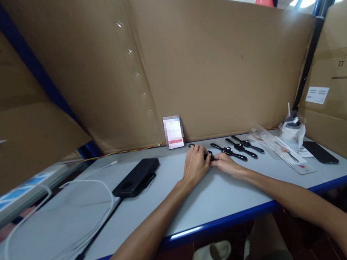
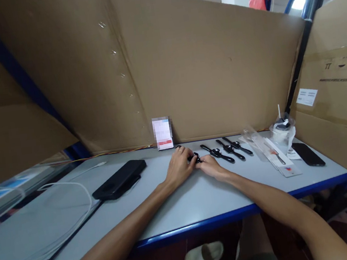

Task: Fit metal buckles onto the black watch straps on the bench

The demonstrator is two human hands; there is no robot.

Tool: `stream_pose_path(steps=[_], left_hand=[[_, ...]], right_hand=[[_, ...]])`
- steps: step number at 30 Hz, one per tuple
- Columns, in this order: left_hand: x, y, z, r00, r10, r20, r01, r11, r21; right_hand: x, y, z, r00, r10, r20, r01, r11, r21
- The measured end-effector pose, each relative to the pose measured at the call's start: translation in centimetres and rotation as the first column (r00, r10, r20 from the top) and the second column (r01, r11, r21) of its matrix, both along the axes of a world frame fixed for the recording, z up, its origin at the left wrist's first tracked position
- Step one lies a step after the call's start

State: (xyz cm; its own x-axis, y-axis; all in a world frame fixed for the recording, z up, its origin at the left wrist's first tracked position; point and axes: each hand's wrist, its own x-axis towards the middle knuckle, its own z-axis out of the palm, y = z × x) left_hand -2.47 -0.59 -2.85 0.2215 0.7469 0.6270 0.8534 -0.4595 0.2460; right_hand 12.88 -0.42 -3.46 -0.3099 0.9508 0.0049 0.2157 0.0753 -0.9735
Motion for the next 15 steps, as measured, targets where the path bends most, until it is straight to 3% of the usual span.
stream_pose_path(steps=[6,15], left_hand=[[-0.07,0.06,-0.12,1.0,-0.031,0.003,0.031,1.0,-0.003],[0.19,0.13,-0.21,0.998,-0.061,0.021,0.061,0.998,0.01]], right_hand=[[-0.07,-0.47,0.65,0.999,-0.024,-0.025,0.023,0.998,-0.052],[-0.12,-0.28,0.45,0.999,-0.031,-0.025,0.03,0.999,-0.026]])
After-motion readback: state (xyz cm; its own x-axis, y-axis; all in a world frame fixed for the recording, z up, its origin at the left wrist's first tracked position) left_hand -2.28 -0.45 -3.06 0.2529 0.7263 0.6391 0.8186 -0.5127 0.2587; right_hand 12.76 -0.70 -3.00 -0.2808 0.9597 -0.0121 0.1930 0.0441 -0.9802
